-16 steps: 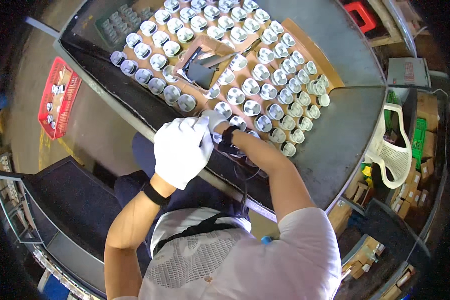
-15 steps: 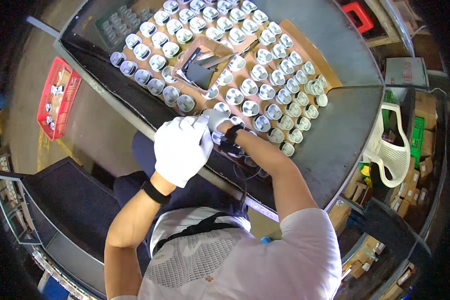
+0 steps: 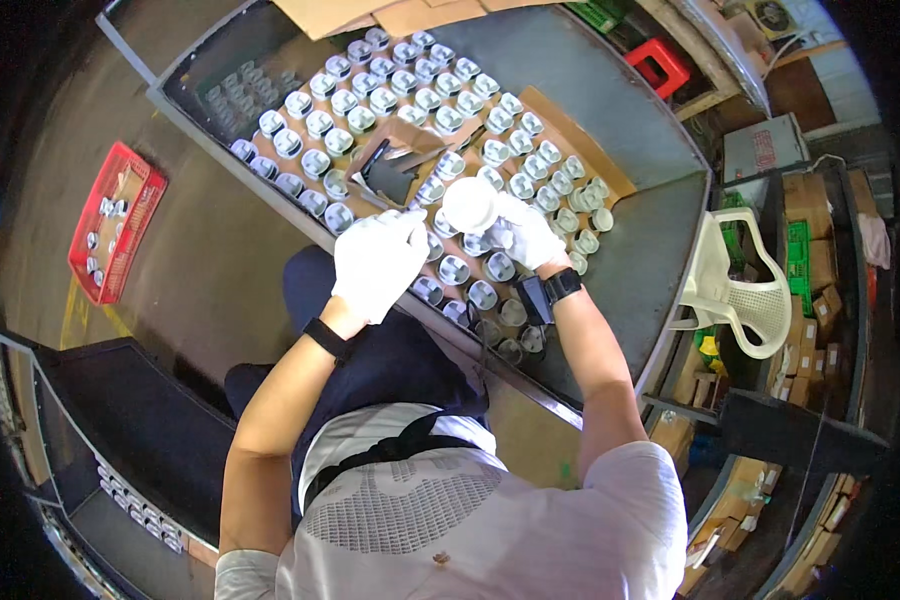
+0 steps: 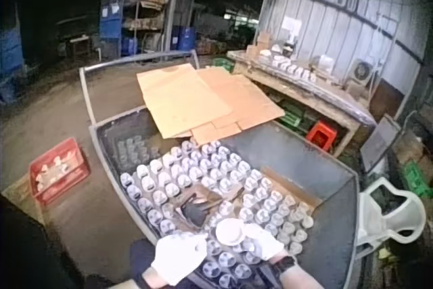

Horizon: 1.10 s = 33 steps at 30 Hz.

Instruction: Inspecting and sorting small white cylindrical parts in a large metal bin.

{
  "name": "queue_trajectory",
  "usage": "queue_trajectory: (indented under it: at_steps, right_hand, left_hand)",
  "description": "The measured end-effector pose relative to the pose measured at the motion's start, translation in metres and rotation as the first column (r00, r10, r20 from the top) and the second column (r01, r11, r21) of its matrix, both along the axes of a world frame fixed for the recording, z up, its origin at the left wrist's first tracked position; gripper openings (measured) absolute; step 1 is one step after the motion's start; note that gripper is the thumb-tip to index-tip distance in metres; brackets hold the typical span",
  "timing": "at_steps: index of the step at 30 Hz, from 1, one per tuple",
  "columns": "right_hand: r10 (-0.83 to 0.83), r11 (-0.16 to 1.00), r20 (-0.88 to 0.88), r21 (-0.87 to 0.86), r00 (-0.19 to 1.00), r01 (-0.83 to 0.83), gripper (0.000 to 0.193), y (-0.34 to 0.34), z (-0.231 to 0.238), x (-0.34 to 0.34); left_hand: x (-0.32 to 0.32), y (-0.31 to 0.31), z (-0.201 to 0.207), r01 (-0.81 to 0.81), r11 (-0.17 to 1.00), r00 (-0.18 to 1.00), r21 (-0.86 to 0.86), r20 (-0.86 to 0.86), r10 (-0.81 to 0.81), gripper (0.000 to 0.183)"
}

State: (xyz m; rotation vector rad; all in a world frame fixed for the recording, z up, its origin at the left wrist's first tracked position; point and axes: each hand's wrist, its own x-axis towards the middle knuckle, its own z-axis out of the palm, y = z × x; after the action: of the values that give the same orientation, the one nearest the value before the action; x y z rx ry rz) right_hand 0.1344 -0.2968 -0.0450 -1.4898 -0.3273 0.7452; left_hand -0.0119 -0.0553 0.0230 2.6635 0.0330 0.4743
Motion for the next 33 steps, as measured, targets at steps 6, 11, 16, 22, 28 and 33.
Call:
queue_trajectory:
  at_steps: [6, 11, 16, 22, 28, 33]
  right_hand:
    - [0.158, 0.949, 0.619, -0.311, 0.769, 0.054, 0.037, 0.007, 0.058, -0.019]
    - [0.206, 0.918, 0.634, -0.389, 0.746, 0.077, 0.040, 0.001, 0.049, -0.023]
    - [0.105, 0.967, 0.488, -0.254, 0.867, 0.026, 0.040, 0.004, 0.034, -0.023]
    - [0.163, 0.950, 0.565, -0.310, 0.809, 0.025, 0.034, 0.016, 0.041, -0.028]
    - [0.204, 0.967, 0.256, -0.204, 0.945, -0.153, 0.020, 0.025, 0.062, -0.031]
    - [0.217, 0.959, 0.444, -0.263, 0.869, -0.105, 0.023, 0.030, 0.071, -0.041]
  left_hand:
    - [0.027, 0.004, -0.019, 0.040, -0.017, 0.948, -0.999, 0.043, -0.316, 0.040]
    - [0.034, 0.000, -0.016, 0.041, 0.020, 0.777, -0.999, 0.019, -0.630, 0.059]
    - [0.022, -0.007, 0.007, 0.119, 0.105, 0.801, -0.987, 0.033, -0.598, 0.069]
    - [0.021, -0.009, -0.010, 0.193, -0.020, 0.829, -0.981, 0.174, -0.532, 0.063]
    - [0.032, -0.002, -0.020, 0.448, 0.700, 0.887, -0.556, 0.177, -0.427, 0.059]
    - [0.024, -0.007, -0.022, 0.190, 0.309, 0.938, -0.932, 0.080, -0.336, 0.068]
